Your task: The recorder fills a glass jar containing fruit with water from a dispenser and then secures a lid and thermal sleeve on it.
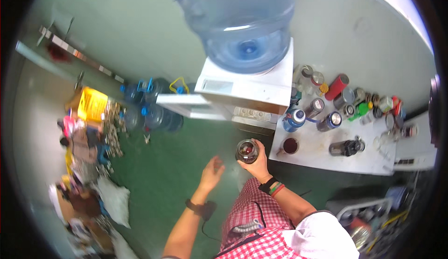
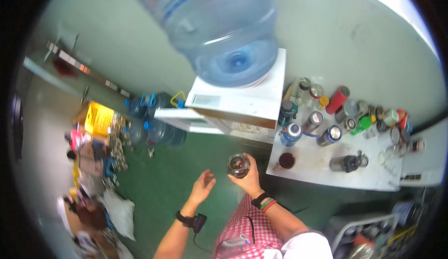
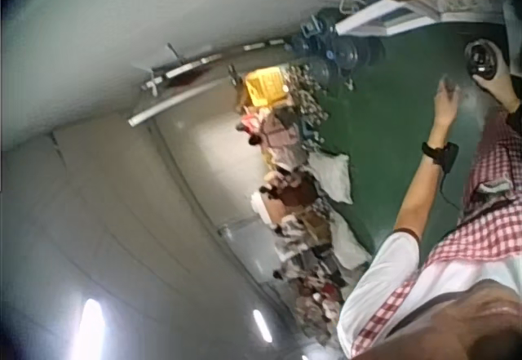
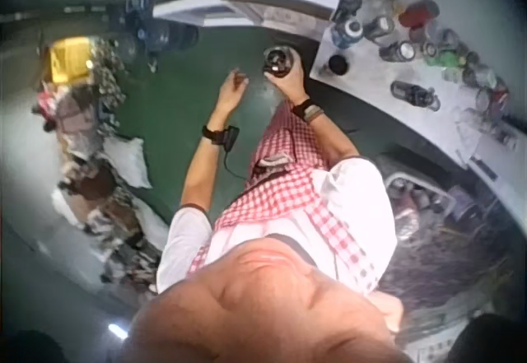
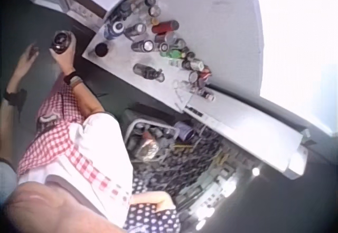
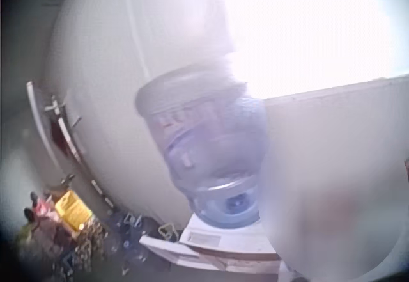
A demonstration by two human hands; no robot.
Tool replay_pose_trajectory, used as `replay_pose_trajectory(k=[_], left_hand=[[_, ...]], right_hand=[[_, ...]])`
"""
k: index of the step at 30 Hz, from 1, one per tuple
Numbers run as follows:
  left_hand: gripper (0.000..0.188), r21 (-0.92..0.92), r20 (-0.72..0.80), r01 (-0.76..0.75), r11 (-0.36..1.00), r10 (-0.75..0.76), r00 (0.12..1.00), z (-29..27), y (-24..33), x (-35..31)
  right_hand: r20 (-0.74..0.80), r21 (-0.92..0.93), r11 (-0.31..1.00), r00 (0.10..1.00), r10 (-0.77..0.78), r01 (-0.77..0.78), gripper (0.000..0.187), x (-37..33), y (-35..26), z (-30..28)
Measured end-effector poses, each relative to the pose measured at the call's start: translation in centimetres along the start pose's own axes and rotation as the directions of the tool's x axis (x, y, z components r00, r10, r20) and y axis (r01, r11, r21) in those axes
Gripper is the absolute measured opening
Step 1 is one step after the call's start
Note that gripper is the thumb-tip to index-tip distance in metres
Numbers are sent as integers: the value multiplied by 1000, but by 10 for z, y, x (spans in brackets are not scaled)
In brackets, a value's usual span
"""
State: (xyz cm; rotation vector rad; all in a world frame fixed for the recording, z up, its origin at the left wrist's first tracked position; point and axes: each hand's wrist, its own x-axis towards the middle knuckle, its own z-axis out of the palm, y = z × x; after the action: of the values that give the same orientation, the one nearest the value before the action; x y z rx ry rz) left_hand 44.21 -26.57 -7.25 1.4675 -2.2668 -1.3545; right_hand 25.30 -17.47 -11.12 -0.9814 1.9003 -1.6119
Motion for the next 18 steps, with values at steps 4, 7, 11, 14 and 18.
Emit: replay_pose_trajectory(k=[4, 7, 11, 14, 18], left_hand=[[60, 405, 125, -283, 869, 255, 959, -47, 11, 40], [64, 533, 283, -440, 723, 337, 898, -66, 31, 78], [68, 488, 459, -676, 552, 497, 737, -70, 46, 136], [71, 453, 588, -796, 402, 536, 606, -65, 51, 179], [63, 461, 681, -847, 265, 506, 529, -47, 47, 210]], right_hand=[[-186, -1, 1000, 982, 25, -26, 95, 38, 40, 59], [-348, -95, 994, 937, 12, -48, 93, 65, 71, 86], [-500, -123, 982, 864, 64, -144, 90, 90, 106, 115], [-568, -198, 960, 821, 51, -197, 87, 105, 117, 134], [-655, -168, 960, 753, 60, -223, 86, 114, 146, 157]])
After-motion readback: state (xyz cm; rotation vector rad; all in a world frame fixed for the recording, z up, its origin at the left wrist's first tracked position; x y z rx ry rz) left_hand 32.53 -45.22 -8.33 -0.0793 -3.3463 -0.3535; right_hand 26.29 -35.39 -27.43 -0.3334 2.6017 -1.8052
